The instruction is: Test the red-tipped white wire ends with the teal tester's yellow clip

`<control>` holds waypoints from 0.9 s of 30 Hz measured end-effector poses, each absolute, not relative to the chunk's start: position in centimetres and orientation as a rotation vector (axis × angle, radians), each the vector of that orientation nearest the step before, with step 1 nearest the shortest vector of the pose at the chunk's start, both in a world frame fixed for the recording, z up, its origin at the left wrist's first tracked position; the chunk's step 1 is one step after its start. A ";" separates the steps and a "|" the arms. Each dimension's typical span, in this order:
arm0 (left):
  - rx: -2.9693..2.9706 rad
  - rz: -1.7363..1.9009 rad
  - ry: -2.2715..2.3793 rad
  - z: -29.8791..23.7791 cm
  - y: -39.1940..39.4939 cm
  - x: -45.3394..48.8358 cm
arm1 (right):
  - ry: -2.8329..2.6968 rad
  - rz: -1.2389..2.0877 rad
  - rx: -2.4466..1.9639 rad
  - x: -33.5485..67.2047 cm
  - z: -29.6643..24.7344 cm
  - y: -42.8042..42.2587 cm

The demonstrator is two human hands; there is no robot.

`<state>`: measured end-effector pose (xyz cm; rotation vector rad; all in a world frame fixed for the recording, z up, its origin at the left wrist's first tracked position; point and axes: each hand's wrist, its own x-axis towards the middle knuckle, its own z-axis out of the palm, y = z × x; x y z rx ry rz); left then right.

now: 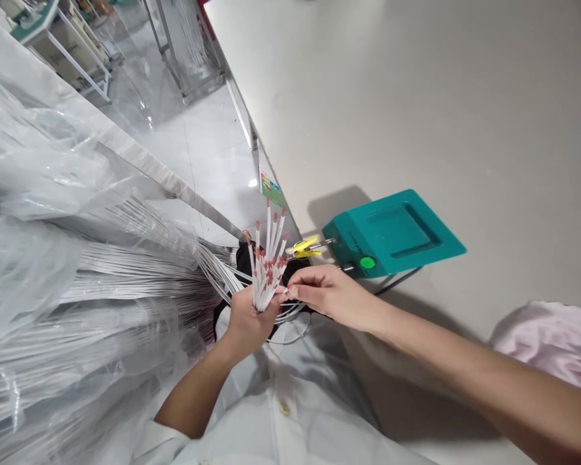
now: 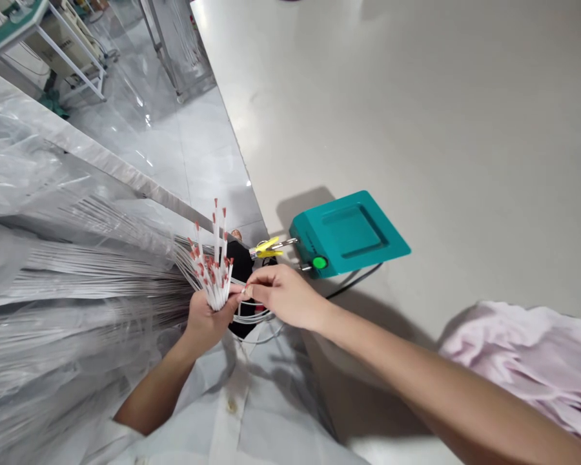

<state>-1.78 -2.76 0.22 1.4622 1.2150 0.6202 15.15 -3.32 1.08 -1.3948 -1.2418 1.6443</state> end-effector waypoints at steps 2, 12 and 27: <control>1.468 0.600 1.187 0.4 -2.7 -1.8 | -0.842 2.040 -1.274 15.3 0.8 -3.3; 1.218 0.638 1.186 0.1 -2.3 -1.5 | -1.374 1.252 -1.391 15.1 0.8 -4.9; 1.440 0.620 1.157 -0.4 -2.8 -2.0 | -1.203 1.602 -1.358 14.9 1.2 -4.1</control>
